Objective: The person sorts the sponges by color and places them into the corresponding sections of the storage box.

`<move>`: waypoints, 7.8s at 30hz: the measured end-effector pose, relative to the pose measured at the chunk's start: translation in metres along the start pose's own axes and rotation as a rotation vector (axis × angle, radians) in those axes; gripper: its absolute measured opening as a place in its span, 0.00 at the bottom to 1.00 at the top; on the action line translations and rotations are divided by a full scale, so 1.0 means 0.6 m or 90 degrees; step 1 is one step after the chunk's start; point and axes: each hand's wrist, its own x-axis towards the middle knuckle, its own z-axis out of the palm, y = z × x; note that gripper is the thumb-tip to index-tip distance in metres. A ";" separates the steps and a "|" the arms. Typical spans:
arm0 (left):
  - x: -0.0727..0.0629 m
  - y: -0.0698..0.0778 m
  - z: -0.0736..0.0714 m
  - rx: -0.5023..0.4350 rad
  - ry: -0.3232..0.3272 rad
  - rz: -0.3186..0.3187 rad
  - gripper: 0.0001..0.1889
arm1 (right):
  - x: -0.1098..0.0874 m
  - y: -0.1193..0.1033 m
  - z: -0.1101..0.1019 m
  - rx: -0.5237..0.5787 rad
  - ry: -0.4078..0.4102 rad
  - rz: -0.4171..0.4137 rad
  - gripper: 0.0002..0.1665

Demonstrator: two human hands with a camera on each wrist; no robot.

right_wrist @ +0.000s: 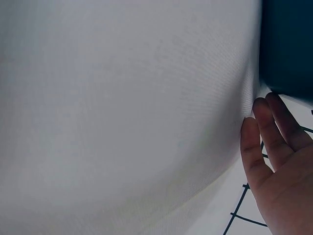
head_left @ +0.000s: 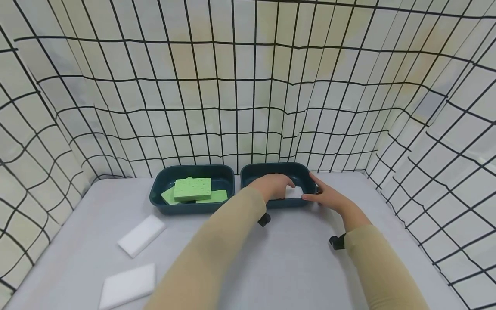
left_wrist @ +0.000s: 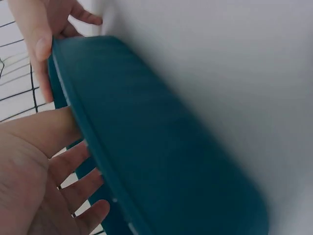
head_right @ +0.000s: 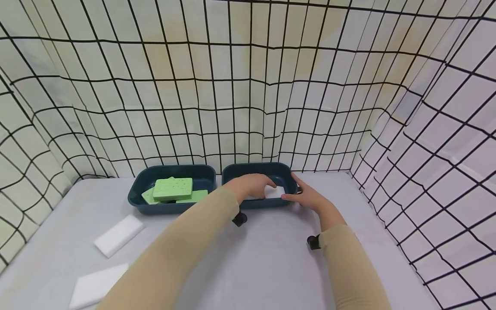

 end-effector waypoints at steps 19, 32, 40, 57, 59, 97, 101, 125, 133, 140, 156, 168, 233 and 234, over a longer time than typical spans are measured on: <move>-0.070 -0.041 -0.038 -0.002 0.073 0.068 0.31 | -0.006 -0.006 -0.002 -0.016 -0.021 -0.003 0.61; -0.152 -0.103 -0.043 -0.027 0.104 0.064 0.32 | -0.008 -0.002 -0.001 -0.028 -0.016 -0.001 0.62; -0.225 -0.156 -0.045 -0.024 0.110 0.052 0.31 | -0.009 -0.004 0.001 -0.040 -0.012 -0.001 0.62; -0.421 -0.325 -0.001 -0.103 0.151 -0.030 0.31 | -0.004 -0.005 0.009 -0.037 -0.024 -0.008 0.64; -0.442 -0.343 0.002 -0.118 0.158 -0.057 0.31 | -0.006 -0.007 0.009 -0.036 -0.024 -0.007 0.63; -0.491 -0.449 0.071 -0.136 0.030 -0.203 0.42 | -0.010 -0.004 0.010 -0.029 -0.016 -0.007 0.63; -0.491 -0.451 0.075 -0.130 0.023 -0.200 0.44 | -0.010 -0.004 0.010 -0.029 -0.018 -0.006 0.62; -0.535 -0.453 0.075 -0.117 0.113 -0.154 0.34 | -0.009 0.001 0.012 -0.043 -0.015 -0.010 0.63; -0.557 -0.431 0.045 -0.106 0.185 -0.099 0.33 | -0.008 0.002 0.011 -0.035 -0.018 -0.007 0.63; -0.541 -0.395 0.022 -0.102 0.188 -0.080 0.32 | -0.005 0.004 0.011 -0.036 -0.016 -0.004 0.63; -0.372 -0.288 -0.024 -0.052 0.150 0.008 0.27 | -0.003 0.007 0.005 -0.025 -0.011 -0.004 0.62; -0.225 -0.207 -0.043 -0.039 0.119 0.054 0.27 | -0.003 0.003 0.011 -0.026 -0.007 -0.002 0.60; -0.199 -0.183 -0.048 -0.050 0.105 0.042 0.24 | 0.000 0.011 0.003 -0.024 -0.016 0.008 0.63; -0.208 -0.186 -0.046 -0.048 0.106 0.045 0.24 | -0.001 0.011 0.001 -0.025 -0.016 0.008 0.63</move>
